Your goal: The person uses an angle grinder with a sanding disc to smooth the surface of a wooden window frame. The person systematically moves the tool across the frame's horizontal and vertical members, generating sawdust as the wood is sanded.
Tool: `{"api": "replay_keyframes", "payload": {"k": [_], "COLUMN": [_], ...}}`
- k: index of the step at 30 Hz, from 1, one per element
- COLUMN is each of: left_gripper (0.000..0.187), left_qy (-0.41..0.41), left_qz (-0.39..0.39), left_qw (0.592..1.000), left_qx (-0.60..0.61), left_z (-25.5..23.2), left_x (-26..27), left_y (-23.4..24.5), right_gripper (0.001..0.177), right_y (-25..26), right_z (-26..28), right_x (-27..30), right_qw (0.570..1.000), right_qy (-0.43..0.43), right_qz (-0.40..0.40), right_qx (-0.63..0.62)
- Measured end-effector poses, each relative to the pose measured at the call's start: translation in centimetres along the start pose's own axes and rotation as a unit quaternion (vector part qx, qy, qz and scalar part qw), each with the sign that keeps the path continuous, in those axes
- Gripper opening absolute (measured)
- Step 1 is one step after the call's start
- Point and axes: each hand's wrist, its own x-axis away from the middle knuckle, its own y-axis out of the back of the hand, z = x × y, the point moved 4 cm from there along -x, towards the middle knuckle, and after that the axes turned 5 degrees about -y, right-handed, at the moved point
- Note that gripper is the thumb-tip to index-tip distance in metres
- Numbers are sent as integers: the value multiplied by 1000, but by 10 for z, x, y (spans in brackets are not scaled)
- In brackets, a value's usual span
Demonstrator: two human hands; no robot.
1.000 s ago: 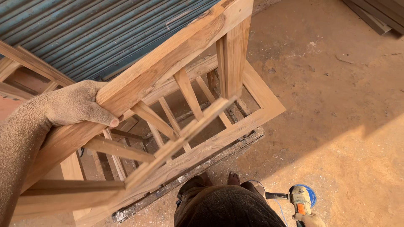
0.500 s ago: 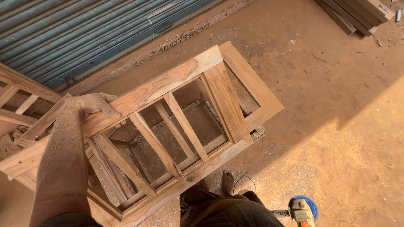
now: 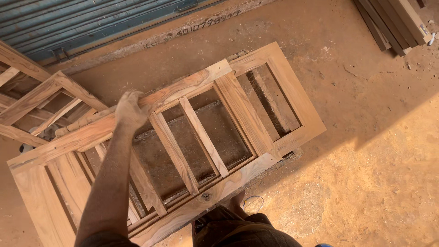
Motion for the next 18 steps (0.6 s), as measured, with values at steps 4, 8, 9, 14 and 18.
{"api": "replay_keyframes", "payload": {"k": [4, 8, 9, 14, 18], "left_gripper": [33, 57, 67, 109, 86], "left_qy": [15, 0, -5, -62, -168], "left_qz": [86, 229, 247, 301, 213], "left_qw": [976, 966, 965, 947, 932], "left_qx": [202, 121, 88, -93, -240], "left_z": [-86, -151, -162, -177, -159], "left_x": [110, 213, 233, 297, 285], "left_y": [-30, -90, -100, -127, -171], "right_gripper": [75, 75, 74, 73, 73], "right_y": [3, 4, 2, 4, 11], "right_z": [-7, -6, -7, -6, 1], "right_x": [-5, -27, -38, -82, -99], "right_qw": [1000, 1000, 1000, 998, 997], "right_qy": [10, 19, 23, 45, 60], "right_qz": [2, 6, 6, 6, 9], "right_qx": [-2, 15, 21, 39, 49]}}
